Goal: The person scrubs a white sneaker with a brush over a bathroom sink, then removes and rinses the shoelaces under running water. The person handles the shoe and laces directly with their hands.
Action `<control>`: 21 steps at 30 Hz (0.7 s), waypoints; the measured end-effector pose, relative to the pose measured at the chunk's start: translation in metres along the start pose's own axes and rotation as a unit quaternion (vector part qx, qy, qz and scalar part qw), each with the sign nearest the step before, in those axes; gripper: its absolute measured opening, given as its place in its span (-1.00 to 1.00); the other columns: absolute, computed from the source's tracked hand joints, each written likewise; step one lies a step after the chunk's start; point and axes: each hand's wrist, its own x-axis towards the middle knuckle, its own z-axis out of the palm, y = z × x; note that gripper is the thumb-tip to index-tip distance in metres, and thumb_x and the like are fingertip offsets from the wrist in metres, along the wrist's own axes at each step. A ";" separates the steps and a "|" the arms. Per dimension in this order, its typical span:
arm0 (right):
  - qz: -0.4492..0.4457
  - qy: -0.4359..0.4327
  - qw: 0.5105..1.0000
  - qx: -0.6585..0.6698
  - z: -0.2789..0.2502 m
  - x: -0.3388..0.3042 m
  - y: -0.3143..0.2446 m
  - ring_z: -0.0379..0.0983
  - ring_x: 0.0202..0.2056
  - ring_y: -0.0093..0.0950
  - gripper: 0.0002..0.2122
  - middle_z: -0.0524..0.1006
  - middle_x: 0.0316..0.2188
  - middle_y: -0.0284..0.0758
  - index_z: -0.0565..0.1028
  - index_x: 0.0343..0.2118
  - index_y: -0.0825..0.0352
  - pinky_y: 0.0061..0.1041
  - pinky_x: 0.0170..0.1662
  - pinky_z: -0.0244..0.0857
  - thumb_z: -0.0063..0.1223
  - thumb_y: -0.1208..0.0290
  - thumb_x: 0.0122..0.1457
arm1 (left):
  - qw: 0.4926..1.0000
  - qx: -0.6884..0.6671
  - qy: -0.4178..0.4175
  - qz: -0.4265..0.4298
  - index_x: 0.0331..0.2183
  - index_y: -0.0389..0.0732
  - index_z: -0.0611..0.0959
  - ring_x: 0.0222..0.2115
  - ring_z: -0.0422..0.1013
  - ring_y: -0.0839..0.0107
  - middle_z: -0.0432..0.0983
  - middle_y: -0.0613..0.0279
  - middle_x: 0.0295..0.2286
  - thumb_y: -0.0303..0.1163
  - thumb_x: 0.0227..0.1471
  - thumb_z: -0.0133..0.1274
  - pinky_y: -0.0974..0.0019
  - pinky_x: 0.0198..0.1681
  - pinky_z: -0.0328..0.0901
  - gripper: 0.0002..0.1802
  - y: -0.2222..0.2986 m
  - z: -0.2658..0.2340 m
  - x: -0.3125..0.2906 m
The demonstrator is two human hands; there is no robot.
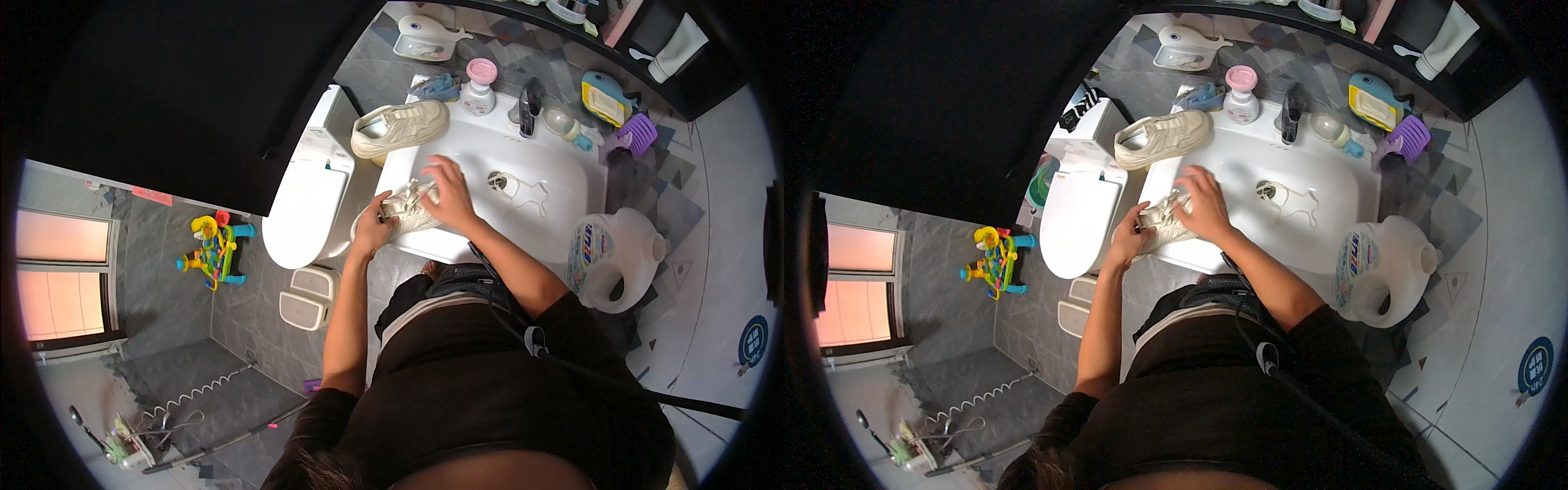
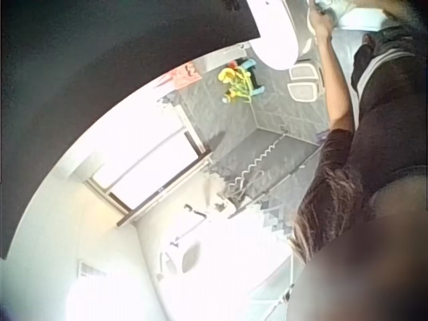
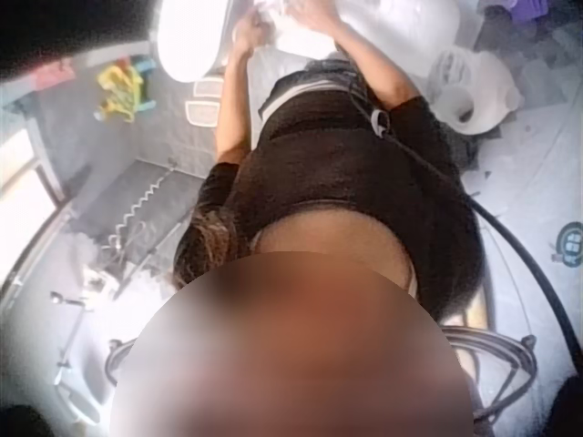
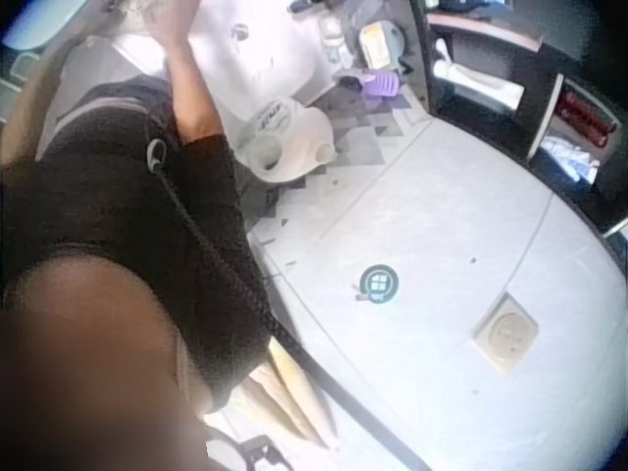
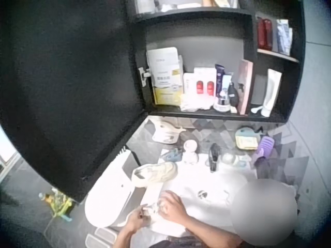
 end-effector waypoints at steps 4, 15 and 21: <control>-0.080 -0.156 0.983 -0.049 0.005 -0.011 -0.017 0.05 0.14 -0.25 -0.82 0.25 0.04 -0.26 0.41 -0.42 0.30 -0.24 0.15 -0.03 0.14 0.44 -0.12 | 1.000 0.005 -0.007 0.004 0.03 -0.14 0.37 -0.26 0.35 0.38 0.45 0.10 -0.24 -0.63 -0.16 0.08 0.37 -0.15 0.24 -0.36 0.001 -0.001 0.001; -0.024 -0.070 0.997 0.016 0.012 -0.007 0.003 0.08 0.14 -0.22 -0.89 0.30 0.01 -0.25 0.37 -0.54 0.32 -0.25 0.09 0.04 0.09 0.52 -0.10 | 1.000 -0.017 -0.008 0.002 0.04 -0.16 0.36 -0.23 0.35 0.39 0.44 0.10 -0.22 -0.63 -0.14 0.07 0.38 -0.13 0.24 -0.38 -0.004 -0.001 0.002; 0.070 0.069 0.995 0.013 0.005 -0.005 0.016 0.23 -0.07 -0.18 -0.87 0.34 -0.08 -0.24 0.35 -0.51 0.34 -0.27 -0.01 0.12 0.10 0.54 -0.08 | 1.000 -0.013 -0.005 0.007 0.04 -0.17 0.36 -0.23 0.36 0.38 0.45 0.08 -0.22 -0.63 -0.13 0.07 0.39 -0.13 0.23 -0.38 -0.003 0.000 0.003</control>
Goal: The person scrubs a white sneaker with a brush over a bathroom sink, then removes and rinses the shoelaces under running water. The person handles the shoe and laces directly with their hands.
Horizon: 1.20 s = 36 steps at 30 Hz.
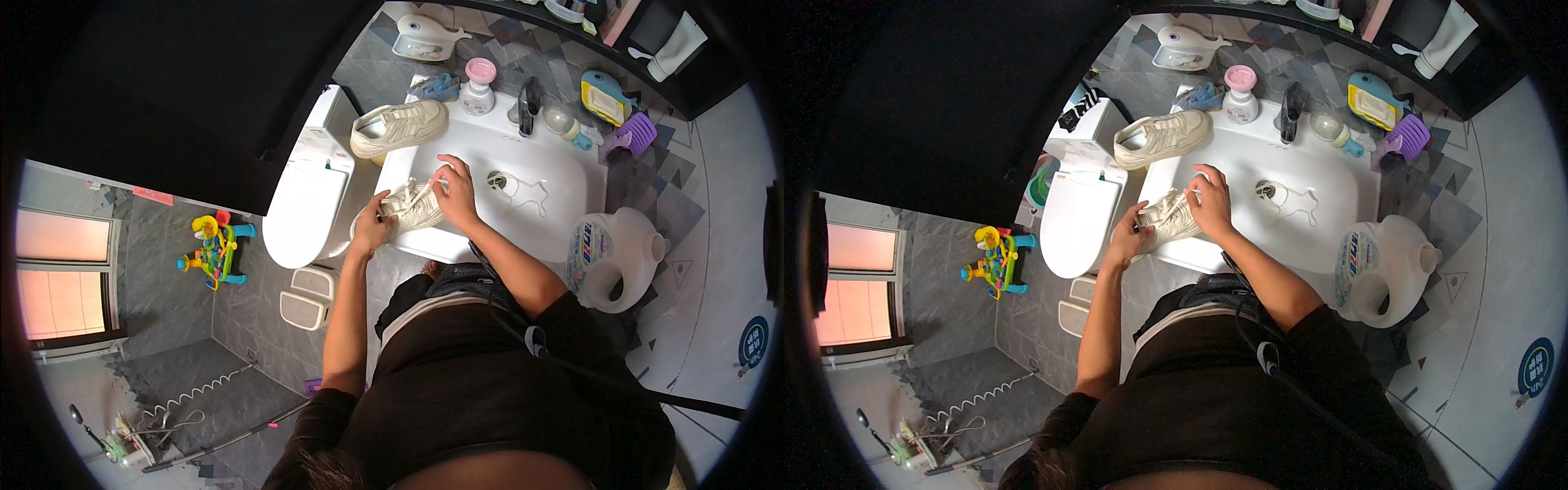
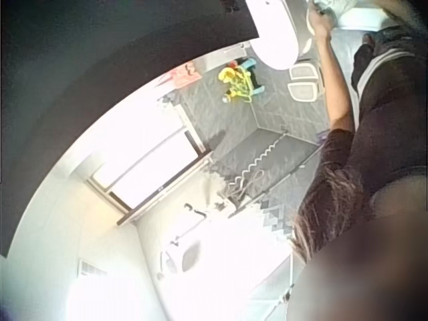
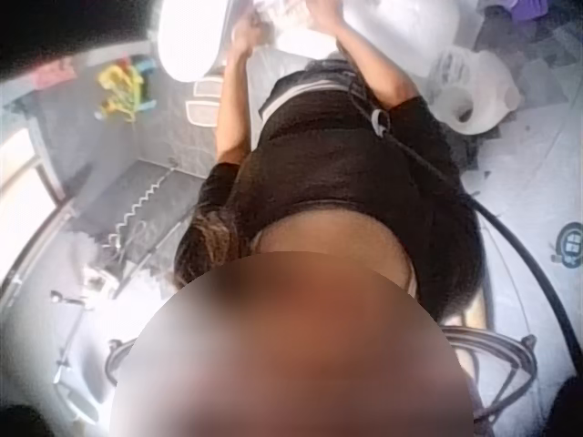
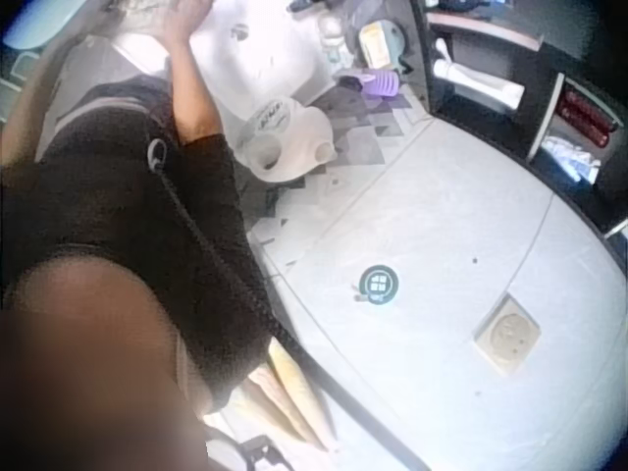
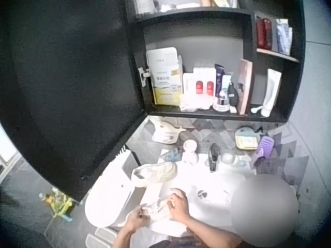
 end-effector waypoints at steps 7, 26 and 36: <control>0.078 0.117 0.987 0.076 0.010 0.005 0.011 0.31 -0.16 -0.22 -0.90 0.44 -0.21 -0.24 0.33 -0.44 0.34 -0.32 -0.07 0.17 0.02 0.56 0.01 | 1.000 0.013 0.011 -0.001 0.04 -0.17 0.36 -0.22 0.36 0.37 0.45 0.07 -0.21 -0.64 -0.14 0.06 0.38 -0.13 0.24 -0.38 0.004 0.001 -0.003; -0.105 -0.119 0.987 -0.034 0.019 0.001 -0.009 0.25 -0.05 -0.30 -0.86 0.39 -0.17 -0.32 0.51 -0.39 0.25 -0.33 -0.02 0.14 0.11 0.47 -0.08 | 1.000 -0.024 0.001 -0.019 0.03 -0.19 0.35 -0.29 0.33 0.43 0.43 0.17 -0.27 -0.67 -0.20 0.03 0.42 -0.18 0.23 -0.34 -0.004 -0.003 -0.003; -0.027 -0.095 0.992 -0.078 0.033 0.005 -0.030 0.24 -0.03 -0.25 -0.51 0.37 -0.12 -0.17 0.30 0.02 0.27 -0.30 0.03 0.11 0.10 0.35 -0.02 | 1.000 0.011 0.015 -0.019 0.03 -0.14 0.36 -0.30 0.32 0.49 0.42 0.24 -0.29 -0.67 -0.17 0.04 0.42 -0.19 0.24 -0.35 -0.003 -0.002 -0.006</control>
